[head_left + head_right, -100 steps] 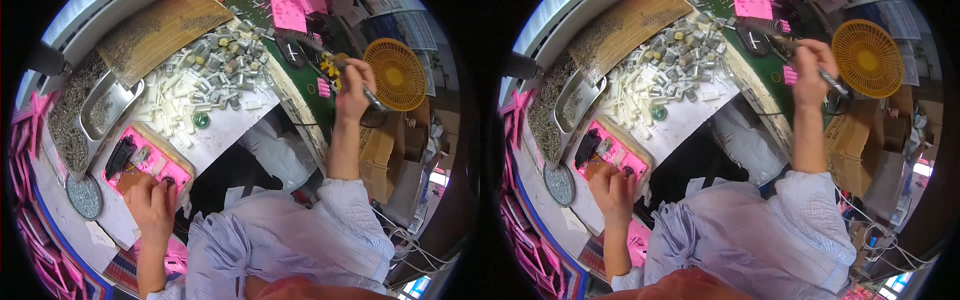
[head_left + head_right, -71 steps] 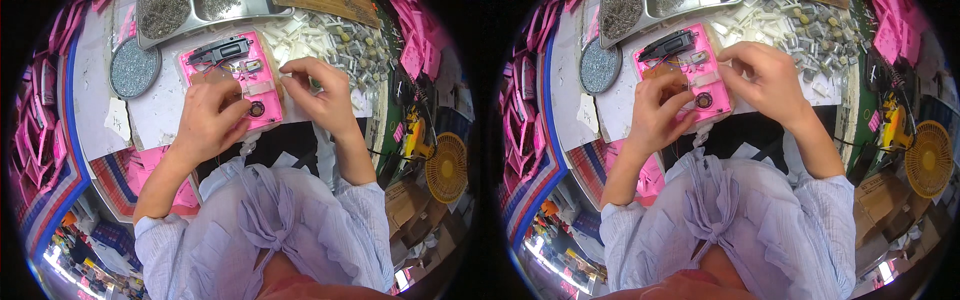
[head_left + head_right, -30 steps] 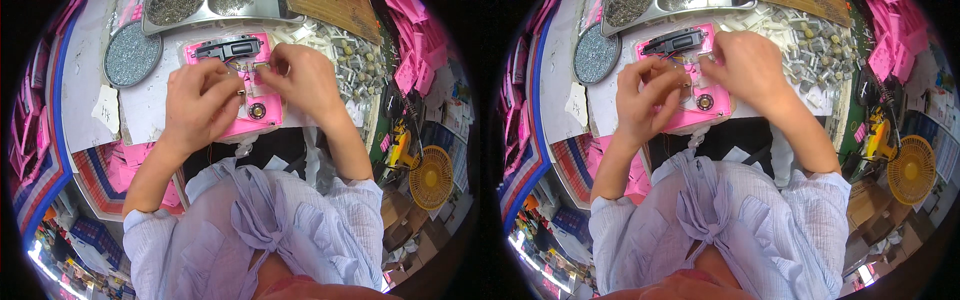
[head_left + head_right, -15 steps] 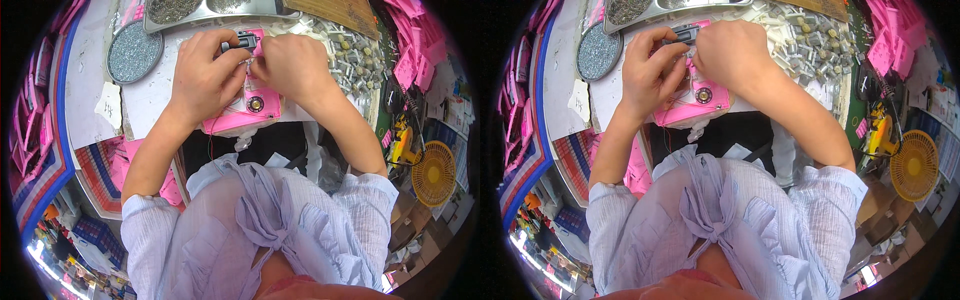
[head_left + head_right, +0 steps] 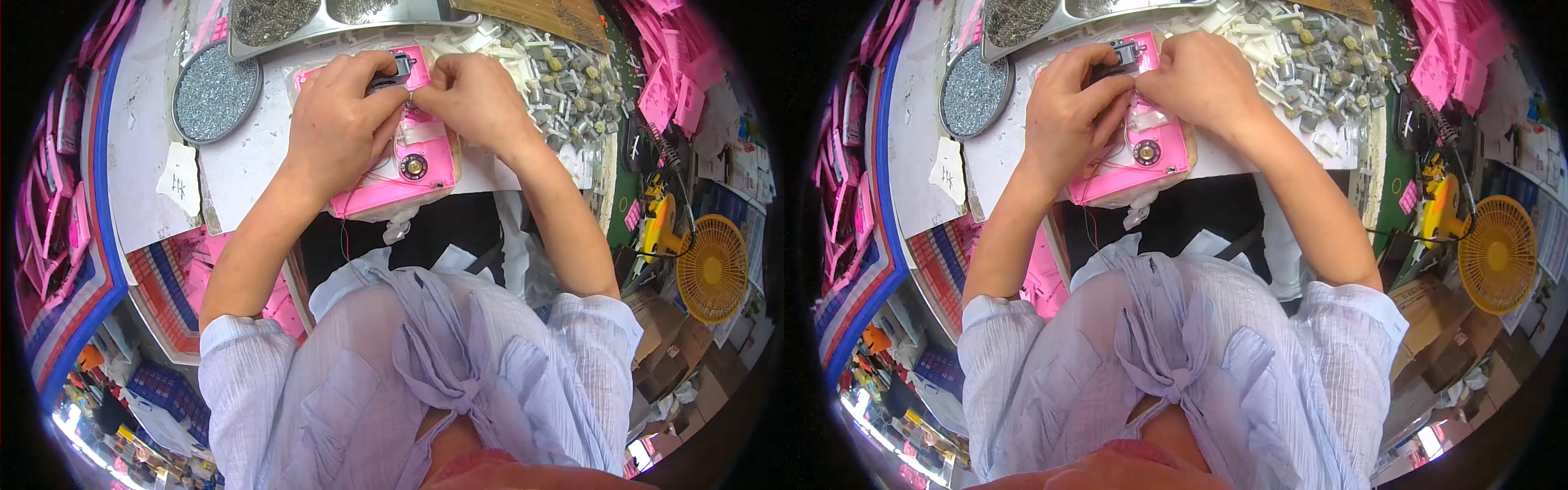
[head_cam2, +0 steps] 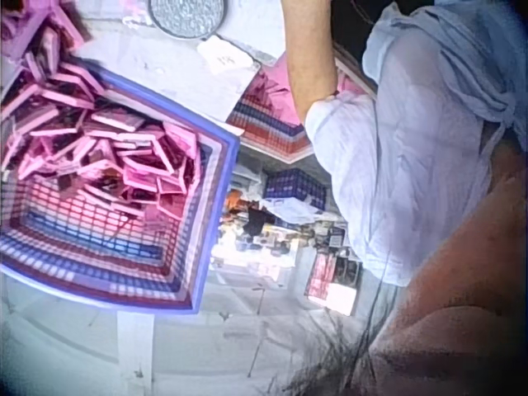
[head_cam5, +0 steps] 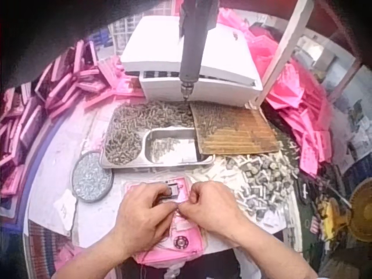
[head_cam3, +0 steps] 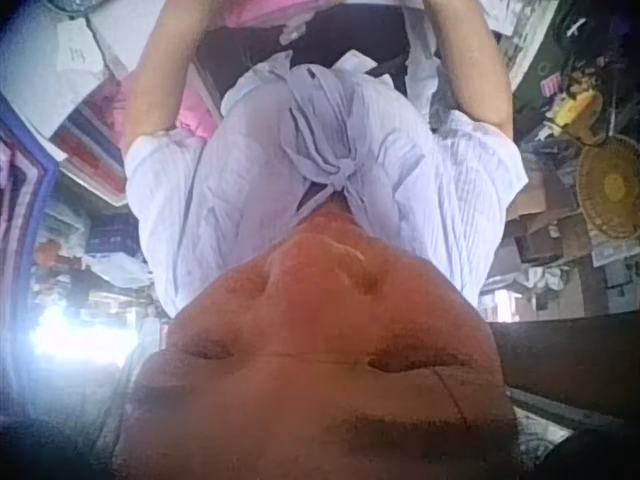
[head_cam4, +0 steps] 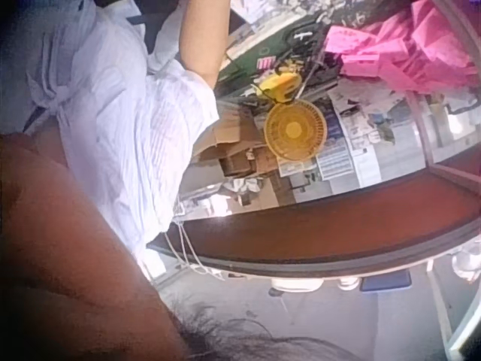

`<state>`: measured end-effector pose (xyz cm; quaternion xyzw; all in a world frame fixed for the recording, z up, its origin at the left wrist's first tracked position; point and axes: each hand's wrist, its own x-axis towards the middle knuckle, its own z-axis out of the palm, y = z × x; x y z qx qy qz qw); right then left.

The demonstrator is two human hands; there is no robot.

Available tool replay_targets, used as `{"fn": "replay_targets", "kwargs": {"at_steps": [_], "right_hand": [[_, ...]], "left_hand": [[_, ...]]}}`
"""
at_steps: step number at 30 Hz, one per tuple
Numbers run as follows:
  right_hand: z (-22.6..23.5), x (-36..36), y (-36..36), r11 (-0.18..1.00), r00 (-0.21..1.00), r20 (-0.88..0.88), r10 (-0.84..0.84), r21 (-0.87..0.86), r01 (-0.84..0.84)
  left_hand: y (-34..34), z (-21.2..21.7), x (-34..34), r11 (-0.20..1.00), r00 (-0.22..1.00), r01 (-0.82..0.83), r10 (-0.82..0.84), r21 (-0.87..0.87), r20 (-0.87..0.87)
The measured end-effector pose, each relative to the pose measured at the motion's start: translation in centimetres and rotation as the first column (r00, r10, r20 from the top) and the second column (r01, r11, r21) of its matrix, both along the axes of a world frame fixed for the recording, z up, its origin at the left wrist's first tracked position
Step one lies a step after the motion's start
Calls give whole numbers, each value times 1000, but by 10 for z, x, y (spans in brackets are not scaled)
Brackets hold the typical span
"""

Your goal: Assembling electronic components into a pink toy casing, including soldering wires and using an electric screwdriver.

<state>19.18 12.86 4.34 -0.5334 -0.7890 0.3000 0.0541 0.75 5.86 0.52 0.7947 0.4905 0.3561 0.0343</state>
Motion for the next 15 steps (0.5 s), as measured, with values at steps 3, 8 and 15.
{"fn": "replay_targets", "kwargs": {"at_steps": [3, 8, 15], "right_hand": [[1, -11, -8, 965, 975, 209, 75, 232, -124], [3, 3, 0, 910, 928, 278, 248, 262, -322], [-4, 19, 25, 914, 984, -178, -5, -400, -67]], "left_hand": [[5, 1, 2, 1000, 1000, 29, -29, -9, -12], [8, -1, -1, 999, 998, 30, -29, -18, 58], [13, 2, -6, 997, 996, 58, -55, -43, 66]]}}
